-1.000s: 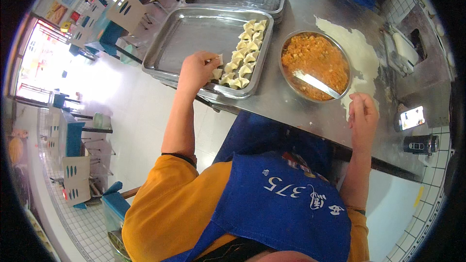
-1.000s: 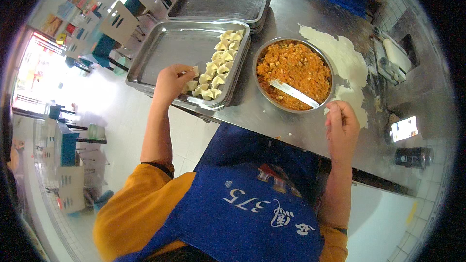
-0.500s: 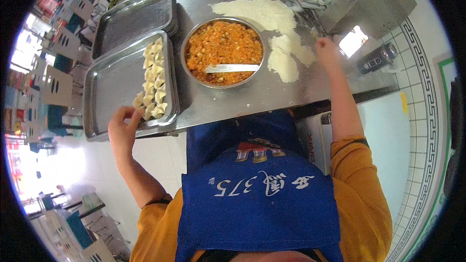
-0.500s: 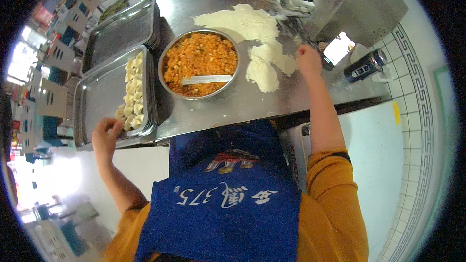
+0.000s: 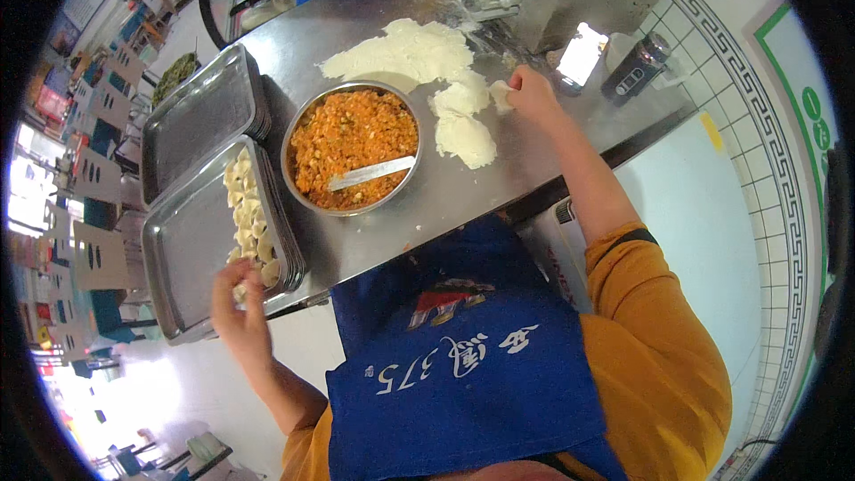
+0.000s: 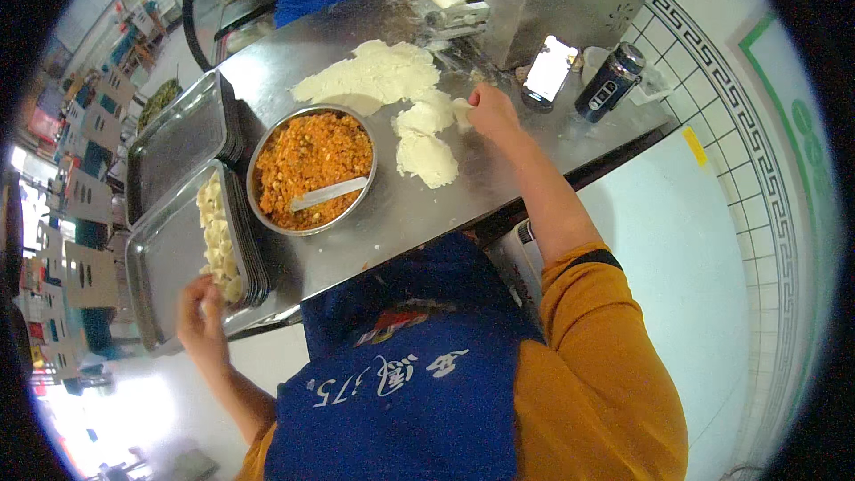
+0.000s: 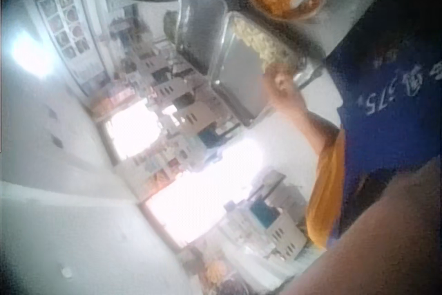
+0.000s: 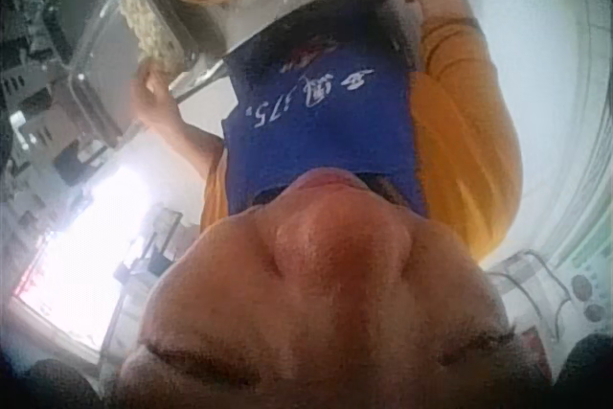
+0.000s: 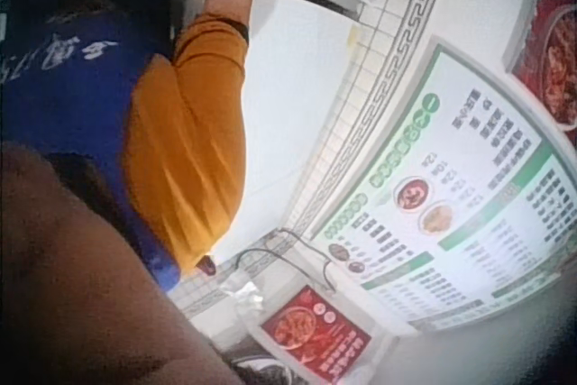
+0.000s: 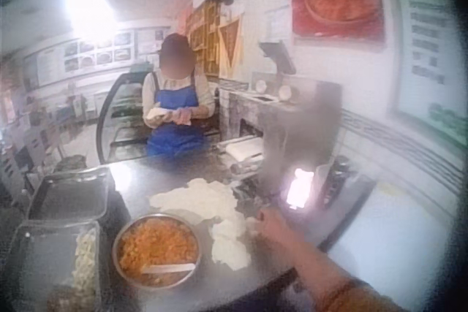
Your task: The person repeatedly scoops filling from a bowl onto small dough wrappers, folds and seals them into dumplings, and places the finished dumplings on a metal tray. A coworker rolls dough in the background.
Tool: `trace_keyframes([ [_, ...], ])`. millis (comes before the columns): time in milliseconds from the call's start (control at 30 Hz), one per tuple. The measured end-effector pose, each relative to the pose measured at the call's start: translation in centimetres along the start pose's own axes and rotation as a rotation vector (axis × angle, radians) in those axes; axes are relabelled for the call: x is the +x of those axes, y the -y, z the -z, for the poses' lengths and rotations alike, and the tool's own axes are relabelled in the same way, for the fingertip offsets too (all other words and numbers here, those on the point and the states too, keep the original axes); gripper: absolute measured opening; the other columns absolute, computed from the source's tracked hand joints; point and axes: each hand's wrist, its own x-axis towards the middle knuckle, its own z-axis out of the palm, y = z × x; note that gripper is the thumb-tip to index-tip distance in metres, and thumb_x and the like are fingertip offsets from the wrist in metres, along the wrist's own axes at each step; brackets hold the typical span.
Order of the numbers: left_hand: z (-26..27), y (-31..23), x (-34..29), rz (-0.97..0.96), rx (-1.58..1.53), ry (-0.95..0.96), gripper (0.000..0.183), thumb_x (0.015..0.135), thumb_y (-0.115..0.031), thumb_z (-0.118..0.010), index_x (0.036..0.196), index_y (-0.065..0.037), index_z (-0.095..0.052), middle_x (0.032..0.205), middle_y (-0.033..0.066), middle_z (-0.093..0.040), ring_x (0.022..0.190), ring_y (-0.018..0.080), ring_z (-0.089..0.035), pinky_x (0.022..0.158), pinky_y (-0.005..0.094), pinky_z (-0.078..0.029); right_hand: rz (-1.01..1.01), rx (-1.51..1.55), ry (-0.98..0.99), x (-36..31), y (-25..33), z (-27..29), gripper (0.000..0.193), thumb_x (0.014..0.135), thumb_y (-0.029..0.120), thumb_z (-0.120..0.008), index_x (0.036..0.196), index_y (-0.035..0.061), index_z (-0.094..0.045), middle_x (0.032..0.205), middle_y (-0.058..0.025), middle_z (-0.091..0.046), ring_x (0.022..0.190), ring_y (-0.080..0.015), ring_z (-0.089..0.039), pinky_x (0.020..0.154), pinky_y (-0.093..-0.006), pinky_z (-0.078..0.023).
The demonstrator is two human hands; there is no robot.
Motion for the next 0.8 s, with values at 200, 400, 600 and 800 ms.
trace_keyframes([
  [200,-8.8,-4.2,-1.6,0.333,-0.813,0.884,0.042,0.098,-0.014,-0.068,0.136,-0.001,-0.055,0.13,0.0145,-0.063,0.113,0.0229,-0.065,0.097,0.0344,-0.052,0.164,0.438,0.24,-4.4,3.7,3.3,0.044,0.079,0.004,-0.07,0.121,0.0035,-0.056,0.104,-0.0149,-0.068,0.075,-0.0247,-0.07,0.066,-0.0379,-0.057],
  [400,-19.6,-6.4,-3.6,0.582,-1.064,1.004,0.047,0.097,-0.021,-0.07,0.136,-0.001,-0.054,0.123,0.014,-0.065,0.106,0.0202,-0.065,0.092,0.0338,-0.053,0.242,0.766,1.074,-12.2,7.7,4.4,0.041,0.083,0.004,-0.071,0.12,-0.0008,-0.055,0.101,-0.0126,-0.068,0.067,-0.0192,-0.069,0.057,-0.0322,-0.058],
  [600,-22.1,-6.0,-3.9,0.551,-0.921,1.068,0.029,0.098,-0.022,-0.07,0.118,-0.002,-0.062,0.095,0.0046,-0.07,0.078,0.0116,-0.065,0.067,0.0258,-0.052,0.295,0.85,1.125,-12.5,6.4,5.5,0.019,0.088,0.01,-0.072,0.102,0.002,-0.062,0.088,-0.0083,-0.068,0.063,-0.0142,-0.067,0.053,-0.0276,-0.054],
  [800,-22.8,-6.8,-3.4,0.639,-1.031,1.013,0.033,0.1,-0.024,-0.066,0.122,-0.001,-0.062,0.105,0.0119,-0.071,0.092,0.0215,-0.069,0.083,0.0349,-0.055,0.737,0.11,0.087,-7.0,2.8,4.9,0.04,0.082,0.011,-0.073,0.12,0.0032,-0.064,0.119,-0.0186,-0.061,0.107,-0.031,-0.066,0.087,-0.043,-0.057],
])
